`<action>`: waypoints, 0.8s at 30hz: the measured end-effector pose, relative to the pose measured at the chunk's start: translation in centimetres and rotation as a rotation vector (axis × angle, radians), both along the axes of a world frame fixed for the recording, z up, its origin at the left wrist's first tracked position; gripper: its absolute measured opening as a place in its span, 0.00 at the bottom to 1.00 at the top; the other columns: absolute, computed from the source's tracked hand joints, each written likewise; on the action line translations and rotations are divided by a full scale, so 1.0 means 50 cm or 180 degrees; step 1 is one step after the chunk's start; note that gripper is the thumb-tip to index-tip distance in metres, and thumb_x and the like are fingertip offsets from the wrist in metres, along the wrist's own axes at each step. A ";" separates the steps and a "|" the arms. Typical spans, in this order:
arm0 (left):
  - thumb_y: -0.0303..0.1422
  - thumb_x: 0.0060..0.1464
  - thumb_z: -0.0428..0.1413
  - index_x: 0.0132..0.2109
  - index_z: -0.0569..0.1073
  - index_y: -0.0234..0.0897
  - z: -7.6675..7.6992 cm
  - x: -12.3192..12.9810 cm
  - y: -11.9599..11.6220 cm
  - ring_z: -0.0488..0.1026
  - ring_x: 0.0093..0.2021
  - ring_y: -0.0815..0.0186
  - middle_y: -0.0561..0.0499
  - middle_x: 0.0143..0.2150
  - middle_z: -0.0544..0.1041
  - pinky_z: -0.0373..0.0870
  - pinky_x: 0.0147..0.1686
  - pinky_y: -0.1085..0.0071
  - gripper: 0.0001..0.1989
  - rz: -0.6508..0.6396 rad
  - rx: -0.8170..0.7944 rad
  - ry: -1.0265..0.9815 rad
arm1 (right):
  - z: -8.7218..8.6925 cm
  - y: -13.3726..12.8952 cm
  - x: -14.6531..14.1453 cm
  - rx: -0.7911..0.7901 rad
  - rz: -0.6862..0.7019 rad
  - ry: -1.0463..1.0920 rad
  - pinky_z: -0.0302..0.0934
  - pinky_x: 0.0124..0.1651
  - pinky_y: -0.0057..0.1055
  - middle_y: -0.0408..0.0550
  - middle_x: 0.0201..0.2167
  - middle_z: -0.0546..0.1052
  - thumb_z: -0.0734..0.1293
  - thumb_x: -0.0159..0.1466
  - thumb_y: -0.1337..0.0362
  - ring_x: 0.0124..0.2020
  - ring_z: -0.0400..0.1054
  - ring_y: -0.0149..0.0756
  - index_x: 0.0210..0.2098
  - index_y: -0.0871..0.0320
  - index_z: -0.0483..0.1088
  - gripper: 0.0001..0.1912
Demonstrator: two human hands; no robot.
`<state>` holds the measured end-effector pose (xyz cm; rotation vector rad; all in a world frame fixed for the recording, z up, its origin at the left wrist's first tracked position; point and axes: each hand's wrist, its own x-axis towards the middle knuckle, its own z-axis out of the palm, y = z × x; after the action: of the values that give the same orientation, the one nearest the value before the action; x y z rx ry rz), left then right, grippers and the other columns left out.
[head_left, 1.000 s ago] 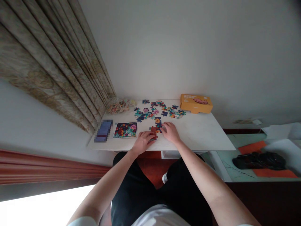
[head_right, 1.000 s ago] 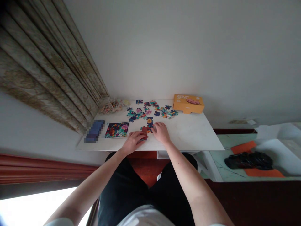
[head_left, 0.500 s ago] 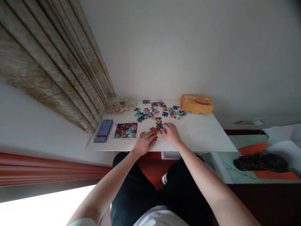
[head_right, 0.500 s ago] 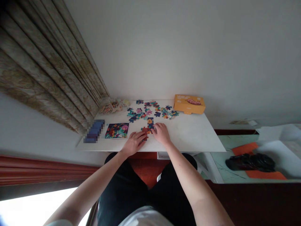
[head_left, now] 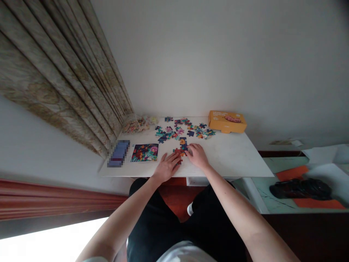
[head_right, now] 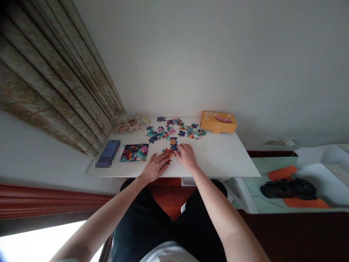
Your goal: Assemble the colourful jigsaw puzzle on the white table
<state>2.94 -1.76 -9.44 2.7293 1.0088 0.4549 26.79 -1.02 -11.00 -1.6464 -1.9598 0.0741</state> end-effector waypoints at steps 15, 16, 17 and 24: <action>0.34 0.67 0.56 0.63 0.75 0.42 0.009 -0.003 -0.002 0.68 0.69 0.52 0.42 0.67 0.74 0.56 0.71 0.42 0.19 -0.0128 -0.0057 -0.0177 | 0.030 0.220 0.085 -0.0236 -0.0862 -0.0005 0.63 0.59 0.46 0.61 0.52 0.80 0.66 0.70 0.59 0.56 0.72 0.52 0.51 0.59 0.76 0.14; 0.34 0.67 0.56 0.63 0.75 0.43 0.011 -0.004 -0.002 0.68 0.68 0.52 0.42 0.67 0.74 0.57 0.71 0.42 0.19 -0.0131 -0.0076 -0.0177 | 0.031 0.249 0.087 -0.0352 -0.0937 -0.0048 0.63 0.60 0.46 0.61 0.53 0.80 0.66 0.70 0.59 0.57 0.71 0.53 0.52 0.59 0.76 0.15; 0.34 0.67 0.56 0.63 0.75 0.43 0.012 -0.004 -0.003 0.68 0.68 0.52 0.42 0.67 0.74 0.57 0.71 0.43 0.19 -0.0137 -0.0096 -0.0176 | 0.031 0.275 0.088 -0.0449 -0.0998 -0.0077 0.62 0.61 0.47 0.62 0.54 0.79 0.66 0.70 0.58 0.58 0.70 0.53 0.53 0.59 0.75 0.16; 0.36 0.65 0.58 0.60 0.76 0.45 0.025 -0.003 -0.007 0.71 0.64 0.50 0.45 0.64 0.77 0.58 0.69 0.43 0.18 -0.0184 -0.0203 -0.0141 | 0.019 0.367 0.089 -0.0823 -0.1053 -0.0235 0.61 0.62 0.53 0.63 0.56 0.79 0.67 0.68 0.58 0.58 0.71 0.55 0.58 0.59 0.73 0.21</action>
<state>2.78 -2.12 -8.20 2.6720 0.9148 0.4632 31.26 17.34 -10.08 -2.1498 -1.7606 0.1461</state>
